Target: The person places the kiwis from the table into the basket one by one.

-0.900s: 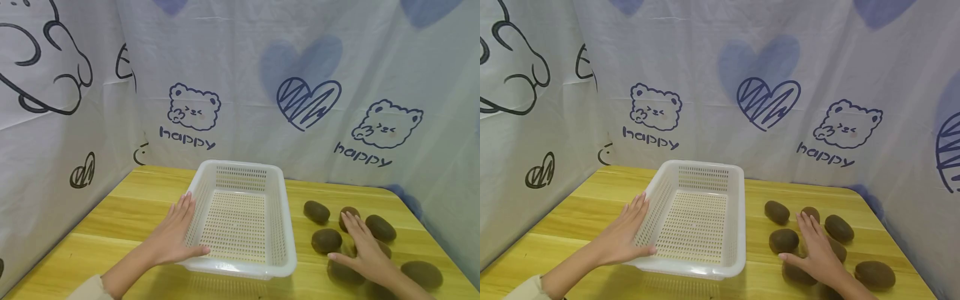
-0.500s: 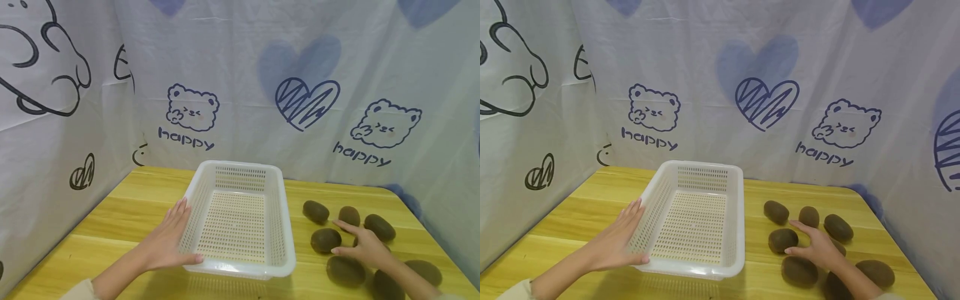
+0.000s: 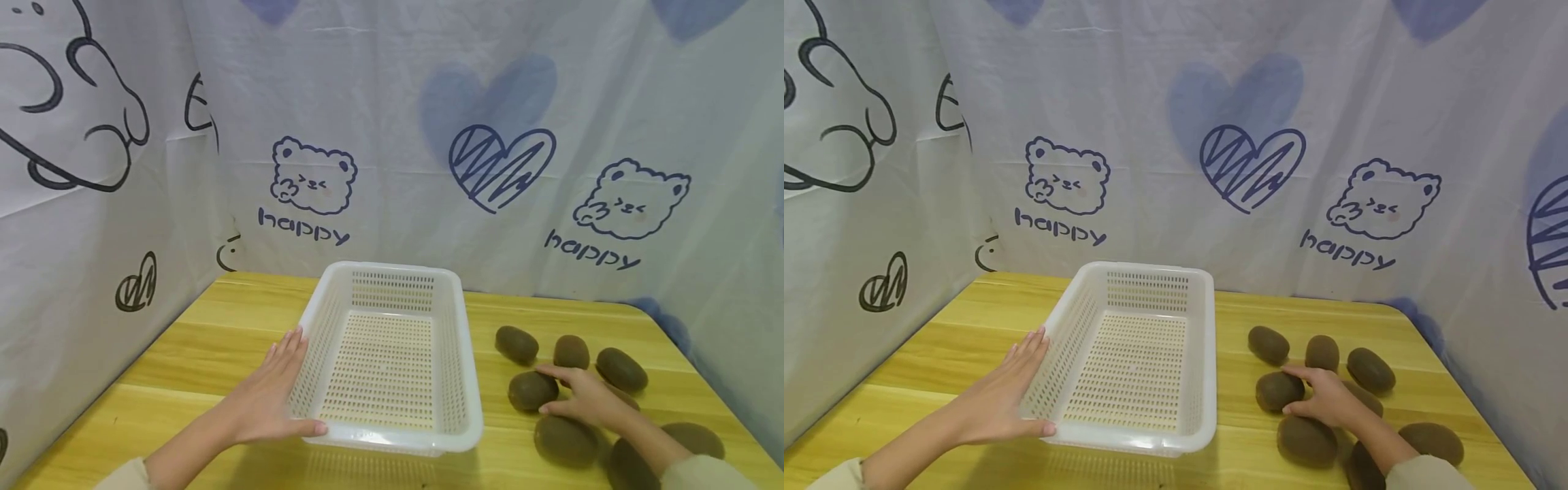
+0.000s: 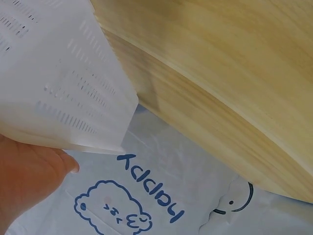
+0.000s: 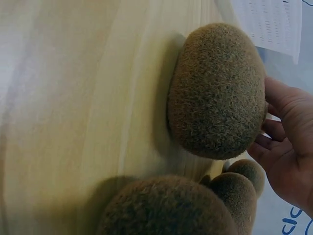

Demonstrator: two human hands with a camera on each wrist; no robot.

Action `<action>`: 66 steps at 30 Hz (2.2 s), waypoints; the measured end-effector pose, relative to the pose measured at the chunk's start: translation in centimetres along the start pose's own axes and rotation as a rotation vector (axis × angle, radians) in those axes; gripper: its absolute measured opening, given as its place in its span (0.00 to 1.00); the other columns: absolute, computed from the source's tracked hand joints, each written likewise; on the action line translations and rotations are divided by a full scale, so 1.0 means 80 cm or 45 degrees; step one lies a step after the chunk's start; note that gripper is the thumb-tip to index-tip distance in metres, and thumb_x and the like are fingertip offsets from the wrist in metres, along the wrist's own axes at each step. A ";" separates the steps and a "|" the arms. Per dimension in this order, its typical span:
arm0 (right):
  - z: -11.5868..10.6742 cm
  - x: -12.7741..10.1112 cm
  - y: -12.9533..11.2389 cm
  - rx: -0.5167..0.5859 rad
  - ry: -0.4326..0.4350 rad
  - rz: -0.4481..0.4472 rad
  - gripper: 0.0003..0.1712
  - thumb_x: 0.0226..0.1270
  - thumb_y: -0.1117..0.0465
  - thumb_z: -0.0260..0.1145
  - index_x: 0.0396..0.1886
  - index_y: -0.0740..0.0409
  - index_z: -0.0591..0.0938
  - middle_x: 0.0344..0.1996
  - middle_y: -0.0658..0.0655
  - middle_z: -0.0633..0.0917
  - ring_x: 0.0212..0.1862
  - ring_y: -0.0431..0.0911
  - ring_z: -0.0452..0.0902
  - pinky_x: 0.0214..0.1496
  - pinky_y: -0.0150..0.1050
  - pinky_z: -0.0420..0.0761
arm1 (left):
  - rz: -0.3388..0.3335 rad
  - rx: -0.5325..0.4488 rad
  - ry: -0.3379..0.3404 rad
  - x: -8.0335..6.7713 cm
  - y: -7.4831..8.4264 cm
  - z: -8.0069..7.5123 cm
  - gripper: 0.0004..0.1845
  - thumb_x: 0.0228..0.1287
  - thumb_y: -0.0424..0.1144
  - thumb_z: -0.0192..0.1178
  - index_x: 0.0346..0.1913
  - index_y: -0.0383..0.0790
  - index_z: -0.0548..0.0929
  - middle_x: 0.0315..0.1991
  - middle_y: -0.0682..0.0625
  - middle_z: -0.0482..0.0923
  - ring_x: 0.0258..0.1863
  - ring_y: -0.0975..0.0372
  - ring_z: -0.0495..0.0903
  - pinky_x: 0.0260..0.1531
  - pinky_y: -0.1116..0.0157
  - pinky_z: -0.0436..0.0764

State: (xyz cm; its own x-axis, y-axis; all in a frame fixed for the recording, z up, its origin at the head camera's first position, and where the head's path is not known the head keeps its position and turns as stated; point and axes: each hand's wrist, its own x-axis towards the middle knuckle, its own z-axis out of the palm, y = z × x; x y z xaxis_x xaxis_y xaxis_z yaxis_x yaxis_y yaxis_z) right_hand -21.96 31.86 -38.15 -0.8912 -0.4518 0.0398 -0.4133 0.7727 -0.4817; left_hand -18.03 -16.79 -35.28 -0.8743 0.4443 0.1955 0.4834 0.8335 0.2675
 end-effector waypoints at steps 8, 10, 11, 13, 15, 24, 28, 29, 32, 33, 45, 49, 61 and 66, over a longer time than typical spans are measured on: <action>0.005 0.009 0.003 -0.021 0.017 0.016 0.38 0.48 0.60 0.73 0.58 0.73 0.71 0.53 0.74 0.77 0.52 0.66 0.75 0.48 0.53 0.80 | 0.015 0.036 0.002 0.000 0.000 0.000 0.66 0.40 0.75 0.57 0.69 0.24 0.49 0.72 0.31 0.41 0.72 0.41 0.45 0.73 0.55 0.41; 0.006 0.010 0.003 -0.044 0.019 0.028 0.38 0.47 0.62 0.74 0.58 0.73 0.71 0.51 0.73 0.78 0.49 0.64 0.77 0.44 0.51 0.81 | 0.022 0.059 -0.003 0.000 0.000 -0.001 0.66 0.40 0.75 0.57 0.69 0.23 0.50 0.72 0.30 0.42 0.71 0.41 0.46 0.72 0.50 0.48; 0.006 0.011 0.002 -0.054 0.022 0.033 0.38 0.46 0.63 0.74 0.58 0.72 0.72 0.51 0.73 0.78 0.48 0.63 0.78 0.43 0.50 0.82 | 0.024 0.071 -0.005 0.001 0.000 -0.001 0.66 0.40 0.75 0.56 0.69 0.23 0.51 0.72 0.30 0.42 0.71 0.41 0.46 0.69 0.45 0.54; 0.007 0.012 0.001 -0.061 0.021 0.065 0.37 0.46 0.64 0.74 0.57 0.71 0.72 0.50 0.72 0.79 0.46 0.61 0.78 0.40 0.48 0.82 | 0.027 0.078 -0.008 0.001 0.000 -0.002 0.66 0.40 0.75 0.56 0.68 0.23 0.52 0.71 0.30 0.43 0.71 0.40 0.47 0.69 0.45 0.53; 0.008 0.013 0.000 -0.052 0.027 0.081 0.35 0.46 0.64 0.74 0.56 0.70 0.73 0.49 0.71 0.79 0.45 0.60 0.78 0.40 0.48 0.81 | 0.024 0.075 -0.010 0.000 0.000 -0.004 0.66 0.40 0.75 0.56 0.68 0.23 0.52 0.71 0.29 0.44 0.71 0.40 0.47 0.69 0.45 0.53; 0.011 0.012 -0.002 -0.068 0.088 0.088 0.32 0.44 0.59 0.76 0.50 0.67 0.76 0.44 0.66 0.81 0.44 0.59 0.78 0.41 0.49 0.81 | -0.015 0.045 -0.022 -0.003 -0.004 -0.009 0.66 0.38 0.75 0.58 0.68 0.23 0.52 0.71 0.30 0.43 0.71 0.40 0.47 0.69 0.44 0.53; 0.010 0.013 -0.003 0.022 0.109 0.122 0.30 0.46 0.58 0.75 0.50 0.66 0.77 0.44 0.65 0.81 0.45 0.59 0.78 0.42 0.48 0.81 | -0.015 0.058 -0.019 -0.004 -0.006 -0.008 0.67 0.38 0.75 0.57 0.68 0.22 0.53 0.71 0.29 0.44 0.71 0.40 0.47 0.69 0.45 0.53; 0.009 0.012 -0.004 0.047 0.119 0.132 0.30 0.47 0.58 0.74 0.50 0.67 0.77 0.45 0.65 0.81 0.45 0.58 0.78 0.42 0.47 0.81 | -0.015 0.059 -0.018 -0.004 -0.006 -0.007 0.67 0.38 0.75 0.57 0.68 0.22 0.53 0.71 0.29 0.44 0.71 0.40 0.47 0.69 0.45 0.53; 0.008 0.011 -0.006 0.096 0.152 0.149 0.31 0.48 0.57 0.74 0.51 0.68 0.76 0.46 0.66 0.81 0.46 0.58 0.78 0.43 0.45 0.82 | -0.012 0.062 -0.016 -0.004 -0.007 -0.007 0.66 0.38 0.75 0.58 0.68 0.22 0.53 0.71 0.29 0.45 0.71 0.40 0.48 0.69 0.45 0.54; 0.007 0.011 -0.008 0.106 0.162 0.161 0.32 0.48 0.57 0.74 0.52 0.68 0.76 0.46 0.66 0.81 0.46 0.57 0.79 0.43 0.44 0.82 | -0.012 0.063 -0.017 -0.004 -0.007 -0.007 0.66 0.38 0.75 0.58 0.68 0.22 0.53 0.71 0.29 0.45 0.71 0.40 0.48 0.69 0.45 0.54; 0.007 0.006 -0.039 0.165 0.398 0.168 0.32 0.49 0.57 0.74 0.52 0.69 0.77 0.48 0.69 0.81 0.47 0.58 0.81 0.43 0.38 0.84 | -0.030 0.033 -0.030 -0.003 -0.007 -0.006 0.66 0.39 0.75 0.58 0.68 0.22 0.52 0.71 0.29 0.44 0.71 0.40 0.47 0.69 0.46 0.54; 0.005 0.005 -0.051 0.176 0.473 0.165 0.30 0.50 0.58 0.73 0.52 0.67 0.78 0.47 0.68 0.81 0.46 0.57 0.81 0.42 0.38 0.84 | -0.042 0.009 -0.035 -0.003 -0.007 -0.005 0.66 0.39 0.74 0.59 0.68 0.22 0.52 0.71 0.30 0.44 0.71 0.40 0.46 0.69 0.46 0.54; -0.012 0.003 -0.084 0.089 0.560 0.143 0.31 0.50 0.53 0.73 0.53 0.63 0.78 0.46 0.63 0.84 0.46 0.54 0.81 0.40 0.37 0.84 | -0.033 -0.007 -0.036 -0.001 -0.007 -0.004 0.66 0.39 0.73 0.59 0.68 0.22 0.52 0.71 0.30 0.44 0.71 0.39 0.46 0.69 0.45 0.53; -0.018 0.008 -0.095 0.074 0.554 0.125 0.31 0.50 0.51 0.73 0.53 0.61 0.79 0.46 0.60 0.84 0.46 0.52 0.81 0.40 0.33 0.84 | -0.036 -0.017 -0.038 -0.001 -0.007 -0.004 0.66 0.39 0.73 0.60 0.68 0.21 0.53 0.71 0.29 0.44 0.71 0.39 0.46 0.69 0.45 0.53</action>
State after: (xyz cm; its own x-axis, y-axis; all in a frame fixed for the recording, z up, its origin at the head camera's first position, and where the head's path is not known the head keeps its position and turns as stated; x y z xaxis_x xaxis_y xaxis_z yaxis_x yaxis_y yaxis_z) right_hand -19.69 26.35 -33.21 -0.9265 -0.1384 0.3500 -0.3227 0.7708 -0.5493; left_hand -18.19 -17.37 -35.13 -0.8886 0.4301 0.1593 0.4586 0.8417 0.2851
